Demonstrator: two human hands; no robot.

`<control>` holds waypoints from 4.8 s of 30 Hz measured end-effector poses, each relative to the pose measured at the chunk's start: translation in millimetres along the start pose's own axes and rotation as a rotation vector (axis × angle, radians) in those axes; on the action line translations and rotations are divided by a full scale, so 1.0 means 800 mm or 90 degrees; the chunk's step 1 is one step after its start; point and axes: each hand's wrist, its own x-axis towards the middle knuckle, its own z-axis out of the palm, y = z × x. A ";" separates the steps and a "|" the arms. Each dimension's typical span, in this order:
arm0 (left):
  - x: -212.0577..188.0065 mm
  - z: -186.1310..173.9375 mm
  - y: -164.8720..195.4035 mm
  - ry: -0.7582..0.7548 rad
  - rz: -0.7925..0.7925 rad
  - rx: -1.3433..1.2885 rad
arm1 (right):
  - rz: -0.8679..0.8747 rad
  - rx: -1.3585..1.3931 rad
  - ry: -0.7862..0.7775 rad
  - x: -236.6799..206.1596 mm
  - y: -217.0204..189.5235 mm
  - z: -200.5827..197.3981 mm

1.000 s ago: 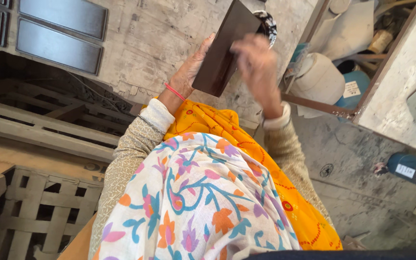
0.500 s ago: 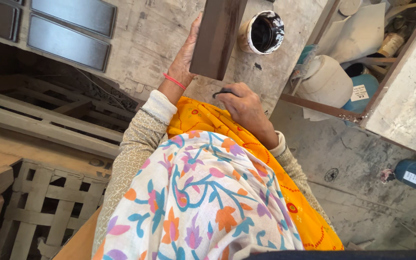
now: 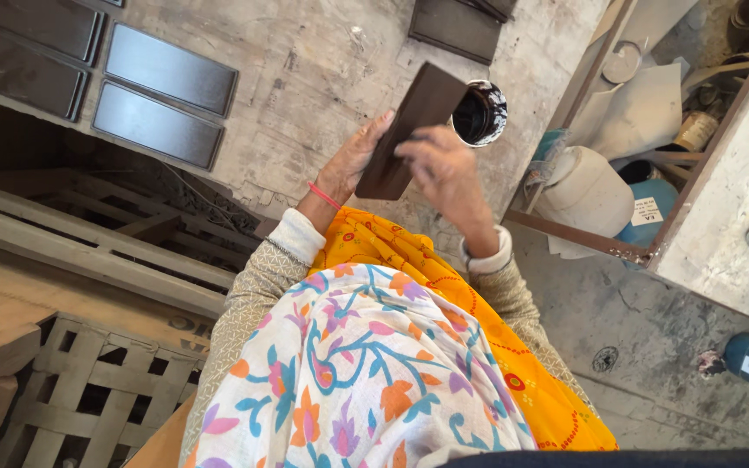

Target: The person repeatedly picks up small rectangular wooden panels, applies dark paint with a small brush, and places the painted panels on a workbench. The person handles each panel one at a time, coating all visible surfaces before setting it down.

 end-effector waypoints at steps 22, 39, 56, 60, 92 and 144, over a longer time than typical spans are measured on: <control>0.114 -0.078 0.235 1.097 0.646 0.753 | 0.139 0.193 0.130 0.009 0.162 0.040; 0.094 -0.078 0.217 0.627 -0.056 1.327 | 0.200 0.191 0.119 -0.010 0.162 0.047; 0.039 -0.119 0.240 0.795 -0.171 1.471 | 0.235 0.140 0.160 -0.039 0.133 0.041; 0.059 -0.117 0.232 0.801 -0.125 1.484 | 0.295 0.155 0.191 -0.051 0.126 0.040; 0.128 0.045 0.187 -0.123 -0.036 0.441 | 0.457 0.313 0.405 -0.102 0.127 0.021; -0.056 0.085 0.022 -0.047 -0.057 0.015 | 0.118 0.169 0.421 0.004 -0.029 -0.032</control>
